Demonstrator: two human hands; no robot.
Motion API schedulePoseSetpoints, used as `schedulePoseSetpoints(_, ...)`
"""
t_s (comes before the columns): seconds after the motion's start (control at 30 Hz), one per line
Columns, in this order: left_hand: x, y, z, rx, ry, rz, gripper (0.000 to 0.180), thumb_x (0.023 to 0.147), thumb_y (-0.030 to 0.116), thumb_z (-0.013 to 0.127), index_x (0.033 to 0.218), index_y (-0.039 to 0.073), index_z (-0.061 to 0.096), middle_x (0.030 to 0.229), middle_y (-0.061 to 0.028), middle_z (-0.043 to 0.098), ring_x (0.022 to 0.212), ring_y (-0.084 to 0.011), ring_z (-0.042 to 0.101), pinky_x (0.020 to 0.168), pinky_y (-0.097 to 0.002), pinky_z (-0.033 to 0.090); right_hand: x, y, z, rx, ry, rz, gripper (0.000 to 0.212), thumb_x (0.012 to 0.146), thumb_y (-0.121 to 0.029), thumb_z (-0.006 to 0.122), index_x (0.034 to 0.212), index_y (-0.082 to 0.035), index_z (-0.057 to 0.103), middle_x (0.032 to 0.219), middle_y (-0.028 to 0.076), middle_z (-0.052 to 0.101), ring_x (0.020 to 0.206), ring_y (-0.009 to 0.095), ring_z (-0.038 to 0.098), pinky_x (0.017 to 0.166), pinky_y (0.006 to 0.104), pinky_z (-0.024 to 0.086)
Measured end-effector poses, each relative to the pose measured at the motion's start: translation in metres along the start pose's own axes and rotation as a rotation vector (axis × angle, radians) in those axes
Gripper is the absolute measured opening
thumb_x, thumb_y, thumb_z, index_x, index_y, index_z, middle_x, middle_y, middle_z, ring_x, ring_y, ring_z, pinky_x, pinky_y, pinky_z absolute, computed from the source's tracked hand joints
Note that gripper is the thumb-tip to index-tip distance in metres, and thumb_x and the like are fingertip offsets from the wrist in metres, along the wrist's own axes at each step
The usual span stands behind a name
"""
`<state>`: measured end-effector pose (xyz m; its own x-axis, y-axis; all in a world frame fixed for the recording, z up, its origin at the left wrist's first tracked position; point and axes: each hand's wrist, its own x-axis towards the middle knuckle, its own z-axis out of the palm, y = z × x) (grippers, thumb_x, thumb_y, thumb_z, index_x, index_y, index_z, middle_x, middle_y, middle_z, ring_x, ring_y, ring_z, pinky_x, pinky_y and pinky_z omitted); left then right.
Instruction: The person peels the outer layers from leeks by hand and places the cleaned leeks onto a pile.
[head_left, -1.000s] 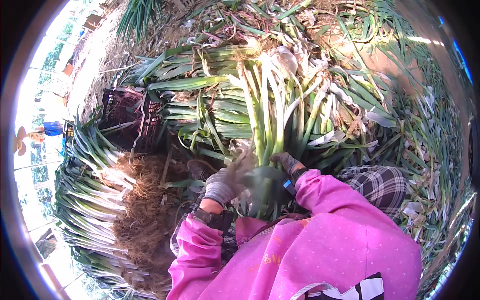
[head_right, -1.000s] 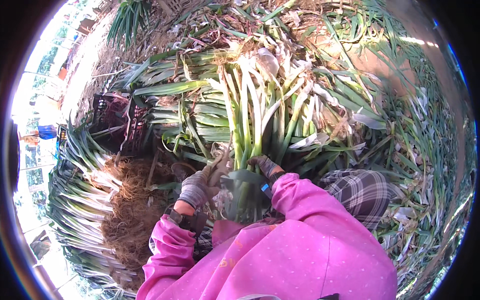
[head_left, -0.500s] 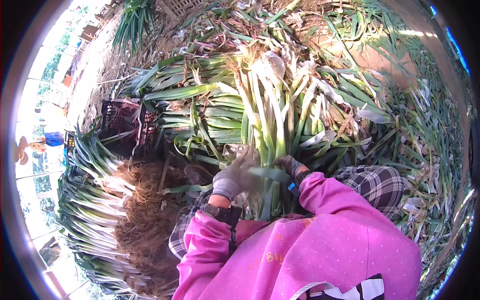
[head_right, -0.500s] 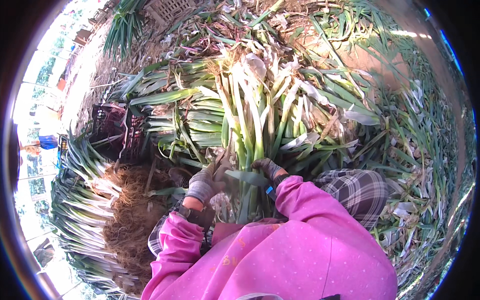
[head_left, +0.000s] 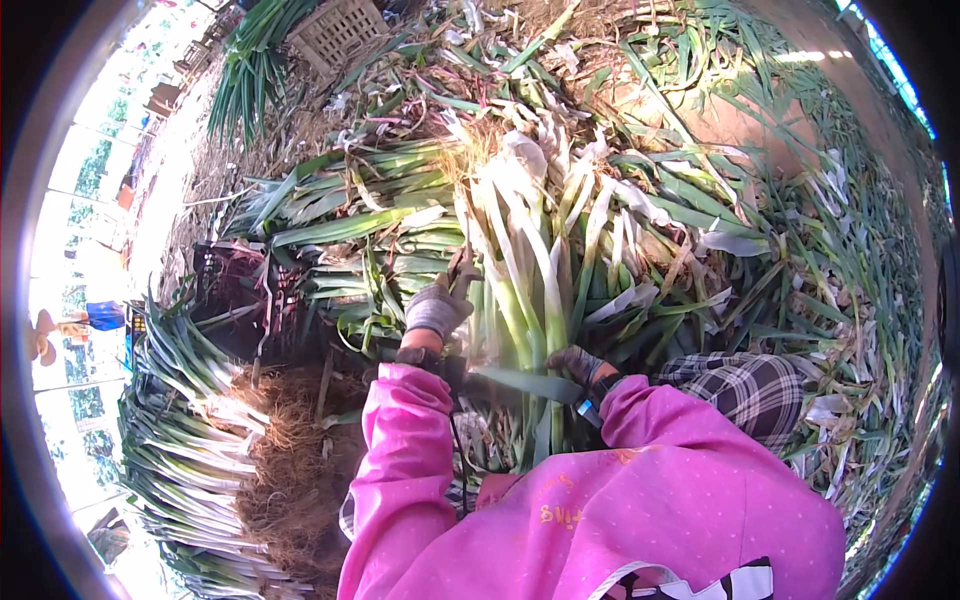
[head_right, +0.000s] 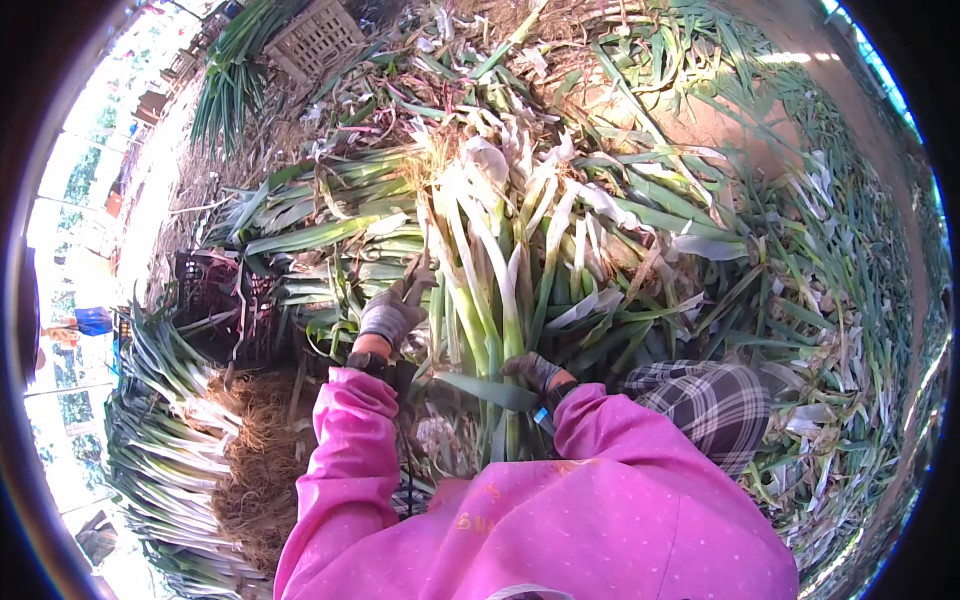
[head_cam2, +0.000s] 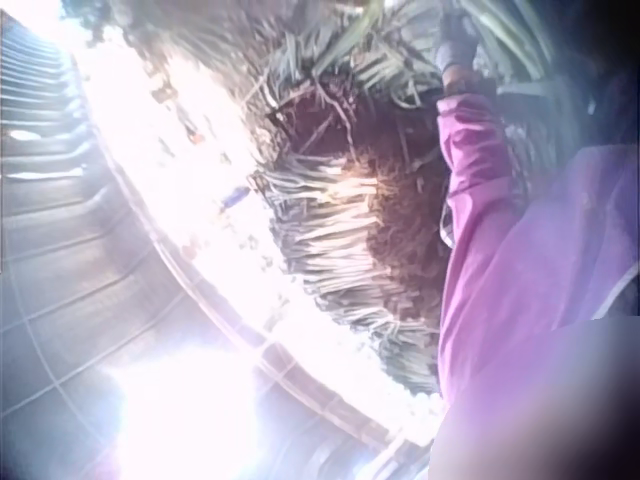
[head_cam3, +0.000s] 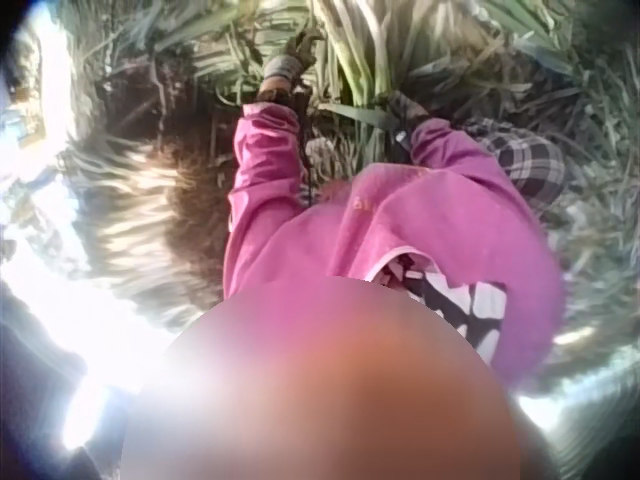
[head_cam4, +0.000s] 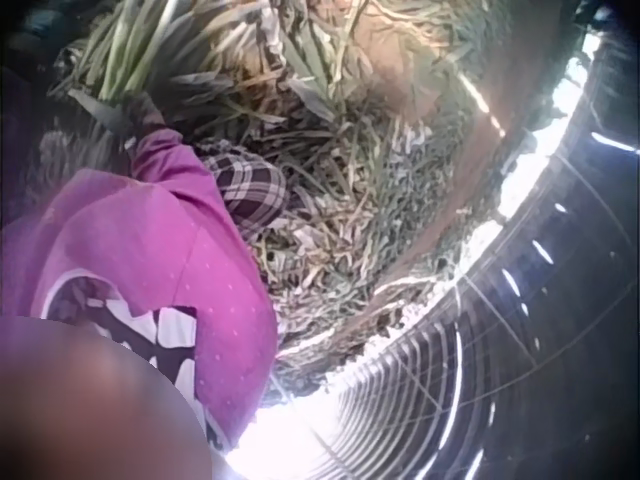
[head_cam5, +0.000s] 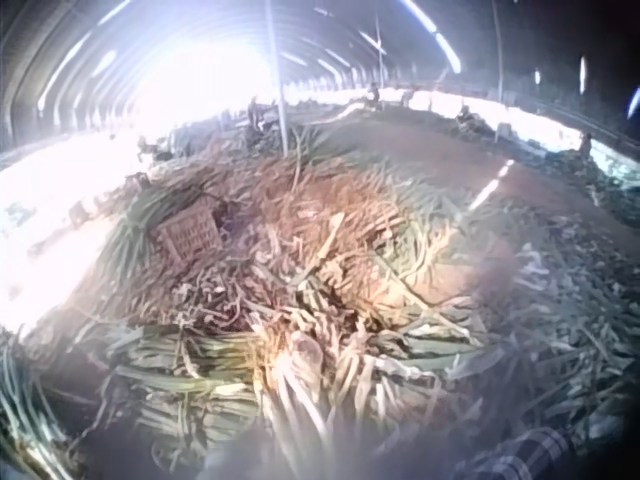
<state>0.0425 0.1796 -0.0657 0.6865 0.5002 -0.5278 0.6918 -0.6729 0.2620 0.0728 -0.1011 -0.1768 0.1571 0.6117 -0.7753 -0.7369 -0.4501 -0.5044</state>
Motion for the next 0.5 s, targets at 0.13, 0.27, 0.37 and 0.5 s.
schedulePoseSetpoints(0.13,0.042,0.0,-0.007,0.077,-0.021,-0.066,0.054,0.065,0.037,0.059,0.107,0.005,0.048,0.096,-0.0225,0.058,0.091,-0.0347,0.056,0.08,-0.0407,0.043,0.01,0.016,-0.006,0.06,-0.002,-0.006,0.013,0.066,-0.017,0.062,0.073,-0.006,0.064,0.06,0.004,0.055,0.052,0.015,0.05,0.05,0.0304,0.041)
schedulePoseSetpoints(0.27,0.05,0.013,-0.018,0.149,-0.013,-0.05,0.053,0.068,0.044,0.055,0.103,0.004,0.051,0.095,-0.0205,0.059,0.091,-0.0325,0.057,0.079,-0.0399,0.044,0.018,0.026,-0.014,0.064,-0.105,-0.186,0.014,0.068,-0.018,0.062,0.073,-0.006,0.064,0.061,0.004,0.056,0.055,0.014,0.052,0.052,0.0301,0.043)
schedulePoseSetpoints(0.37,0.01,0.016,-0.014,0.158,-0.079,-0.021,0.055,0.071,0.044,0.056,0.111,0.007,0.047,0.092,-0.0191,0.06,0.086,-0.0311,0.059,0.076,-0.0396,0.045,-0.021,-0.006,0.002,0.076,-0.053,-0.025,0.016,0.068,-0.02,0.063,0.075,-0.005,0.064,0.065,0.004,0.059,0.06,0.014,0.055,0.059,0.0298,0.045)
schedulePoseSetpoints(0.5,-0.097,0.041,0.008,0.182,-0.152,0.153,0.076,0.069,0.042,0.061,0.132,0.033,0.02,0.099,-0.0147,0.059,0.088,-0.0296,0.059,0.073,-0.04,0.048,-0.035,-0.013,-0.018,0.072,-0.052,0.031,0.025,0.068,-0.028,0.066,0.082,-0.007,0.066,0.068,0.006,0.061,0.062,0.015,0.056,0.063,0.0279,0.045)
